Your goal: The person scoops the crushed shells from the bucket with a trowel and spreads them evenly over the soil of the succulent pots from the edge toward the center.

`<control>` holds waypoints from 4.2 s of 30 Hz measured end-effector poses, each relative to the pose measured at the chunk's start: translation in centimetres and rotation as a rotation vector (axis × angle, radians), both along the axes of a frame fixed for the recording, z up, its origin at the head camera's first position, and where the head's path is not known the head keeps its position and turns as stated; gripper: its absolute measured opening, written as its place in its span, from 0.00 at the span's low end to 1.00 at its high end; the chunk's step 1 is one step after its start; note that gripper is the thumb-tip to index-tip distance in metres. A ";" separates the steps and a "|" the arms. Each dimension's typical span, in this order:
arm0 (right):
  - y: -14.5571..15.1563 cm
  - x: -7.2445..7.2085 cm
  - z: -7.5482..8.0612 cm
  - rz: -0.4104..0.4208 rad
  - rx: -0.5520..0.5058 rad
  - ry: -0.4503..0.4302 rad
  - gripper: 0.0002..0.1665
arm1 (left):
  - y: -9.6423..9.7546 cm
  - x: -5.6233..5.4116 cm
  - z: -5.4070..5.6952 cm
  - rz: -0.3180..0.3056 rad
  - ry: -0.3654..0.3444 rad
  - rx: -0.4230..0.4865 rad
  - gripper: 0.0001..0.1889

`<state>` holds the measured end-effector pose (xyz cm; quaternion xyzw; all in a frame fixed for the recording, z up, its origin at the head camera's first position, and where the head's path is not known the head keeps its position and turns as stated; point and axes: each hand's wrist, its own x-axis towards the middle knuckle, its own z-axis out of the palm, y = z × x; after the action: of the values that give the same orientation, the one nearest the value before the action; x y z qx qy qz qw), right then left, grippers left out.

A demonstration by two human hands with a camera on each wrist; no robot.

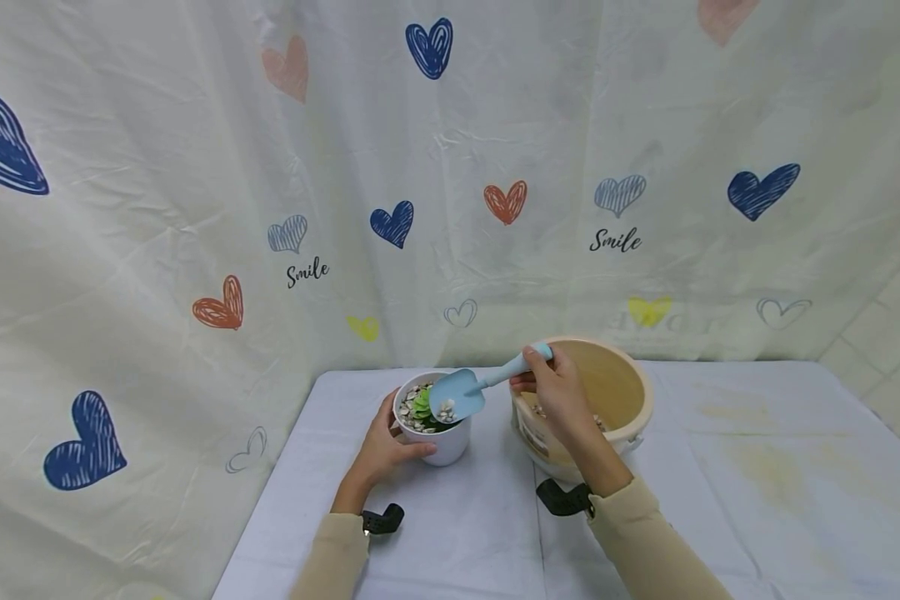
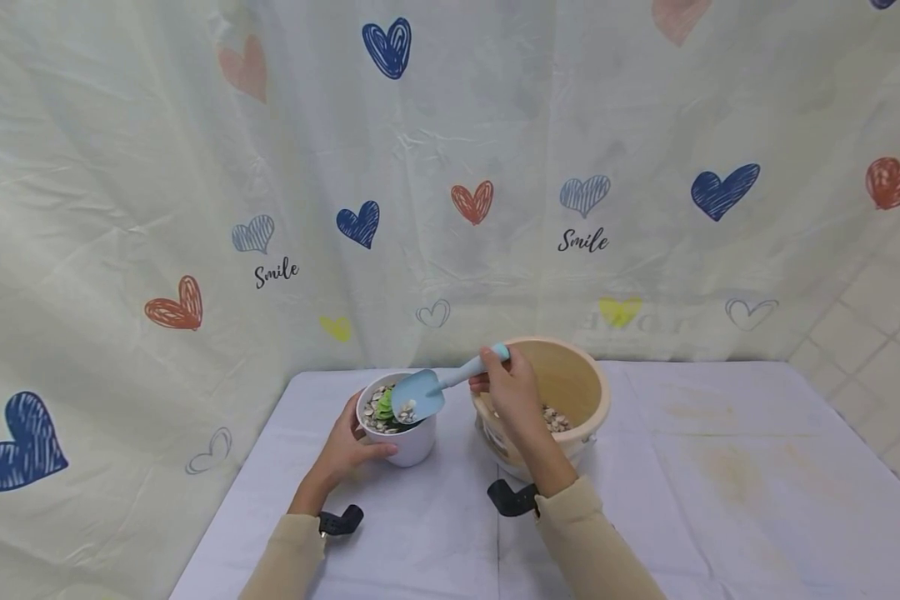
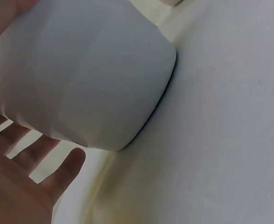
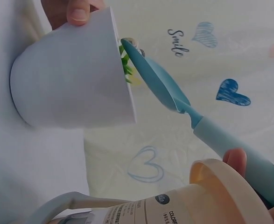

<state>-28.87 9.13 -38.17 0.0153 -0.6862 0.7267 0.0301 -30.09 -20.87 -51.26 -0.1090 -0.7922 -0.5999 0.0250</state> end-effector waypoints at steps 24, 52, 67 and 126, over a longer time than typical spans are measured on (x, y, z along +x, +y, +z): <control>0.0 0.0 -0.3 0.035 0.016 -0.006 0.19 | -0.4 0.1 0.4 -0.075 -0.014 0.001 0.59; 0.1 0.1 -0.4 0.089 0.048 0.061 0.19 | 0.1 -0.1 0.0 0.012 -0.019 0.003 0.56; 0.1 0.2 -0.6 0.106 0.066 0.078 0.18 | 0.3 0.1 -0.1 -0.028 -0.009 0.027 0.57; 0.5 0.1 -0.7 0.169 0.017 0.206 0.19 | 0.0 0.0 0.0 -0.031 0.011 0.009 0.57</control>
<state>-28.77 9.68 -38.83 0.1480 -0.6820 0.7152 0.0389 -30.14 -20.92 -51.24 -0.1244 -0.7877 -0.6031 0.0208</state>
